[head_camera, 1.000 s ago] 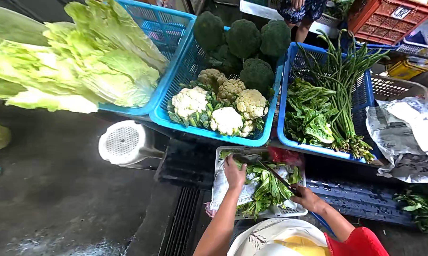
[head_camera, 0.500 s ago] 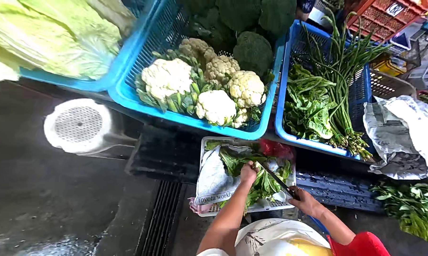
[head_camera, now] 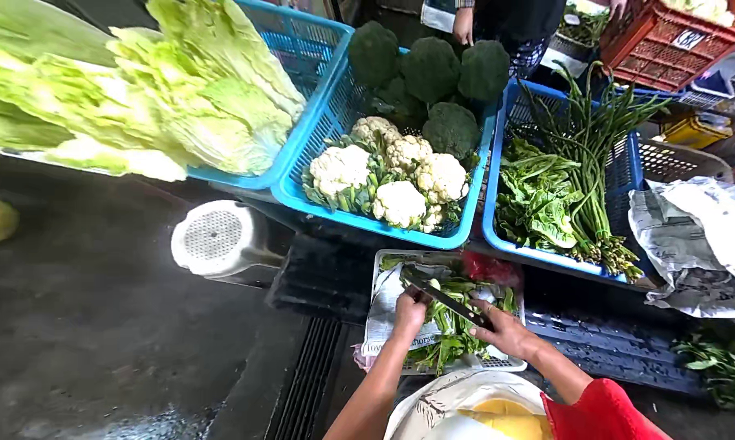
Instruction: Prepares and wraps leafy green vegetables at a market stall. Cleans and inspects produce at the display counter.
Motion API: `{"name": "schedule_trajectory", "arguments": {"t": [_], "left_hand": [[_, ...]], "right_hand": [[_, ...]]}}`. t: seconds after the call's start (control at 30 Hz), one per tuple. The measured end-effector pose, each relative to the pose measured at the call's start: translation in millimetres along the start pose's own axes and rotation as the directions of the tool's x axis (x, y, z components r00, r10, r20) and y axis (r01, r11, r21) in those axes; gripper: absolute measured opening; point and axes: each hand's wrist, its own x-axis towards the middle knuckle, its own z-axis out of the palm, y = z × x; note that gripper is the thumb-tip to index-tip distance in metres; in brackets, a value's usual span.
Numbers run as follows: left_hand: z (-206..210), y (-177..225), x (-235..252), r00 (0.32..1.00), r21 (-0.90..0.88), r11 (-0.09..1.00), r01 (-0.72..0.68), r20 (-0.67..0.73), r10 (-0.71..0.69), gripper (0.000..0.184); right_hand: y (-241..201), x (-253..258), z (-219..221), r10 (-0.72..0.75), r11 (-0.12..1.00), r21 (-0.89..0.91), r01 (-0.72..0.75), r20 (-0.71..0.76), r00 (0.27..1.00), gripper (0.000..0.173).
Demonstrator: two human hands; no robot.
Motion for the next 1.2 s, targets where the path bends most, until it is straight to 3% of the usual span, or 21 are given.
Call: {"name": "schedule_trajectory", "arguments": {"t": [0.17,0.33,0.57,0.73,0.9,1.07,1.2], "left_hand": [[12.5,19.1,-26.7,0.991,0.185,0.977,-0.103,0.103,0.085,0.035],[9.0,39.2,-37.3,0.98,0.402,0.905,-0.141,0.189,0.069,0.04],[-2.1,47.4,-44.5,0.966,0.433,0.886,-0.165,0.252,0.057,0.036],[-18.9,36.3,-44.3,0.92,0.145,0.968,-0.207,0.365,0.142,0.029],[-46.4,30.8,-44.3,0.931,-0.338,0.941,0.023,0.35,0.103,0.023],[-69.4,24.2,-42.7,0.968,-0.533,0.846,0.009,0.218,0.127,0.021],[-78.6,38.6,-44.7,0.996,-0.679,0.733,0.041,0.089,0.027,0.028]], "right_hand": [[-34.8,1.9,1.5,-0.039,0.995,-0.093,0.035,-0.043,0.998,0.084],[-44.5,1.0,3.6,-0.04,0.991,-0.133,0.03,-0.071,0.997,0.079],[-46.2,3.4,10.7,-0.05,0.999,-0.006,0.05,-0.109,0.993,0.065],[-41.5,11.5,13.1,-0.112,0.982,0.143,0.124,-0.093,0.989,0.049],[-37.0,3.3,4.8,-0.112,0.925,0.365,0.108,-0.009,0.994,0.042],[-18.3,-0.3,1.5,-0.063,0.968,0.241,0.075,-0.06,0.996,0.055],[29.6,13.3,13.3,0.046,0.989,0.142,-0.035,-0.075,0.996,0.056]]}}
